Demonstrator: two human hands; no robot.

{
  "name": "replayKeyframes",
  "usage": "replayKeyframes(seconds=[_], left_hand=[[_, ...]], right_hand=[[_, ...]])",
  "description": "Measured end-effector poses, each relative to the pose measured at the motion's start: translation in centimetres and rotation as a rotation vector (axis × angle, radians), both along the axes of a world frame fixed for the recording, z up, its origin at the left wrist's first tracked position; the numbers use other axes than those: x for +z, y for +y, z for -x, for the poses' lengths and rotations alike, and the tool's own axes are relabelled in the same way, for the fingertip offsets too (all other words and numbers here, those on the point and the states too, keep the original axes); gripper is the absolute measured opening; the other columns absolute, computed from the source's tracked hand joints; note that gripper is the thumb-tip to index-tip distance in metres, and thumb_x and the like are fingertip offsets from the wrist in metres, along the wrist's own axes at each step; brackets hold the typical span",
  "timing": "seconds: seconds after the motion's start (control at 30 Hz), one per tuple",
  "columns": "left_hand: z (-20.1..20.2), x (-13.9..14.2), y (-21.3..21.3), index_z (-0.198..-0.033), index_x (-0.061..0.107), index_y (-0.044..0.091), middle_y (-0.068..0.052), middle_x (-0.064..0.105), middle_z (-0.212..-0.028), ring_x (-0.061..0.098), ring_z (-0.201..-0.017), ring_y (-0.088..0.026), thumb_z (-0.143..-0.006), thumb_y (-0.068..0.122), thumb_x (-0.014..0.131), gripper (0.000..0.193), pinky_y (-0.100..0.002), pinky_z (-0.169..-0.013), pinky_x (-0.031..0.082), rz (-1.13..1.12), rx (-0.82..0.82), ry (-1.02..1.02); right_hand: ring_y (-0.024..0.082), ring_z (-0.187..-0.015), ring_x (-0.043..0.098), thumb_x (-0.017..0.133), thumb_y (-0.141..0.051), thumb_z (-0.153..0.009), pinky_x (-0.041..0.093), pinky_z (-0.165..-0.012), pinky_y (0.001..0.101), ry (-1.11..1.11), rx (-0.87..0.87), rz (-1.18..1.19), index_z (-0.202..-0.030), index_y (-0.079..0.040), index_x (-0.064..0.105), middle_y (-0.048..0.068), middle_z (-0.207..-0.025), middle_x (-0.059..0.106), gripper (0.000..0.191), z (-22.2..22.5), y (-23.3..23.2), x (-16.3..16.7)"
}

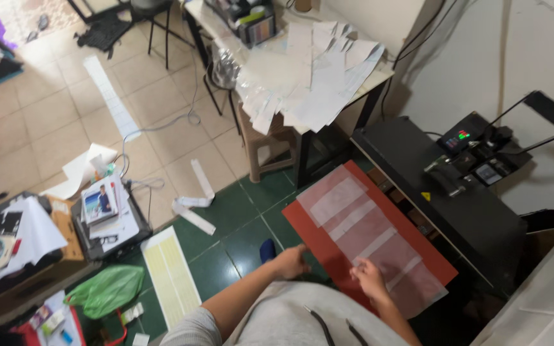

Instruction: The person picks up printed transfer sheets from a work table, carries them to a heat press, and lays each sheet on the press platen. They lower the heat press handle onto the sheets, wait, then lift the handle and move the pressed sheets aside, repeating the cycle with additional sheets.

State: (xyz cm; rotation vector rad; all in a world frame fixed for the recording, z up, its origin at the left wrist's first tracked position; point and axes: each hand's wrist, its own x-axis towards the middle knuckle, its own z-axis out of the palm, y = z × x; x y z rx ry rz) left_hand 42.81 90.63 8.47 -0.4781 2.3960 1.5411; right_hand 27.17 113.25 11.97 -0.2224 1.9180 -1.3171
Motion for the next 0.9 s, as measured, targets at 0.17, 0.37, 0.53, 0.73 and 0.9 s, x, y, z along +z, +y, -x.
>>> replayKeyframes(seconds=[0.17, 0.37, 0.53, 0.73, 0.9], left_hand=[[1.0, -0.3, 0.5, -0.142, 0.056, 0.011, -0.018, 0.075, -0.096, 0.072, -0.091, -0.034, -0.081, 0.014, 0.069, 0.062, -0.043, -0.083, 0.056, 0.105, -0.111, -0.053], [-0.7, -1.9, -0.3, -0.132, 0.066, 0.009, -0.019, 0.073, -0.095, 0.071, -0.09, -0.036, -0.086, 0.006, 0.062, 0.046, -0.045, -0.08, 0.056, 0.155, 0.012, 0.079], [-3.8, -1.8, -3.0, -0.124, 0.067, 0.007, -0.016, 0.074, -0.096, 0.073, -0.09, -0.033, -0.083, 0.004, 0.065, 0.041, -0.041, -0.081, 0.057, 0.106, 0.327, 0.144], [-8.9, -0.5, -4.6, -0.119, 0.069, 0.008, -0.013, 0.074, -0.092, 0.071, -0.086, -0.029, -0.086, 0.013, 0.072, 0.033, -0.04, -0.08, 0.056, 0.103, 0.666, 0.016], [-12.0, -1.0, -5.5, -0.105, 0.071, 0.005, -0.01, 0.069, -0.082, 0.067, -0.076, -0.025, -0.085, 0.011, 0.071, 0.021, -0.038, -0.073, 0.054, 0.079, 0.841, 0.033]], right_hand=[[0.02, -0.07, 0.065, 0.066, -0.003, -0.093, 0.054, -0.064, 0.0357, -0.123, -0.093, 0.092, -0.134, 0.001, 0.056, 0.013, -0.083, 0.071, 0.042, 0.2, 0.1, -2.8], [0.016, -0.069, 0.064, 0.069, -0.009, -0.093, 0.054, -0.064, 0.0326, -0.112, 0.078, 0.011, -0.135, -0.001, 0.059, 0.01, -0.078, 0.069, 0.043, -0.5, -1.8, -3.3], [0.015, -0.07, 0.062, 0.068, -0.013, -0.093, 0.051, -0.067, 0.031, -0.038, 0.296, -0.053, -0.136, -0.003, 0.061, 0.008, -0.075, 0.069, 0.044, 0.5, -7.1, -2.1], [0.014, -0.077, 0.062, 0.066, -0.016, -0.095, 0.051, -0.074, 0.0297, 0.121, 0.573, -0.107, -0.136, -0.005, 0.063, 0.007, -0.079, 0.068, 0.042, 1.0, -13.8, -4.5], [0.014, -0.083, 0.064, 0.069, -0.015, -0.092, 0.054, -0.077, 0.0298, 0.082, 0.728, -0.022, -0.137, -0.004, 0.061, 0.006, -0.092, 0.07, 0.046, -0.5, -19.0, -6.2]])
